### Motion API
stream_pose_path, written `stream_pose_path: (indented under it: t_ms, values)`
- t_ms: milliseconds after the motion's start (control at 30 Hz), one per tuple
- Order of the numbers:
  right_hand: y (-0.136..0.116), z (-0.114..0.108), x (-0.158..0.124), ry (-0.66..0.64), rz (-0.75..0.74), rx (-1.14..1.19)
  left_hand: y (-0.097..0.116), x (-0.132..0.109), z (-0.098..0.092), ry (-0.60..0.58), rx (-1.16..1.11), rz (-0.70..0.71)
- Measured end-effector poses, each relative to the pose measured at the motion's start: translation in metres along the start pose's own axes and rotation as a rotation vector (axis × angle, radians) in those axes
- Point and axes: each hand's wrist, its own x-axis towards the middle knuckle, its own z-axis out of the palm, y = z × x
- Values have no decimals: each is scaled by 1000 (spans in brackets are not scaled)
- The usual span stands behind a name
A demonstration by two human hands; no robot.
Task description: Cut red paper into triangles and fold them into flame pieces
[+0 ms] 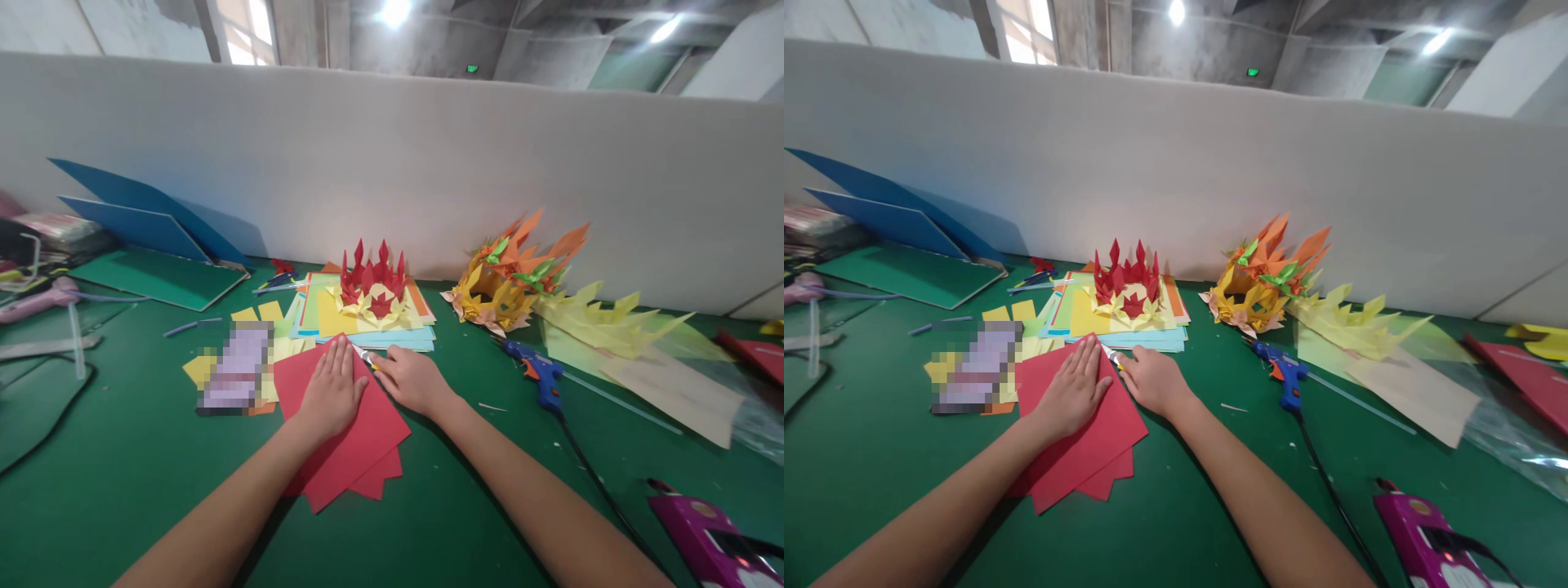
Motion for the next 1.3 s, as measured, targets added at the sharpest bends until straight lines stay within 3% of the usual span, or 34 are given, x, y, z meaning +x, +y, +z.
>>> stream_pose_path:
  t_ms: [400,600,700,867,1000,1100,1200,1300]
  values:
    - [-4,2,8,24,78,-21,5,0,-5,-34,4,-31]
    - [5,1,-3,42,172,-47,3,3,-19,53,18,-184]
    - [10,0,-10,55,193,-71,-4,6,-27,87,-9,-185]
    - [13,-2,-13,212,128,-57,-17,12,-30,145,-122,-228]
    - [8,-2,-13,349,64,208,-24,14,-35,217,-388,-186]
    - [5,-4,-12,341,66,443,-25,15,-45,268,-554,-177]
    - [6,-9,-12,226,159,713,-25,15,-54,329,-699,-223]
    - [11,-18,-13,-20,238,1091,-25,17,-57,425,-859,-346]
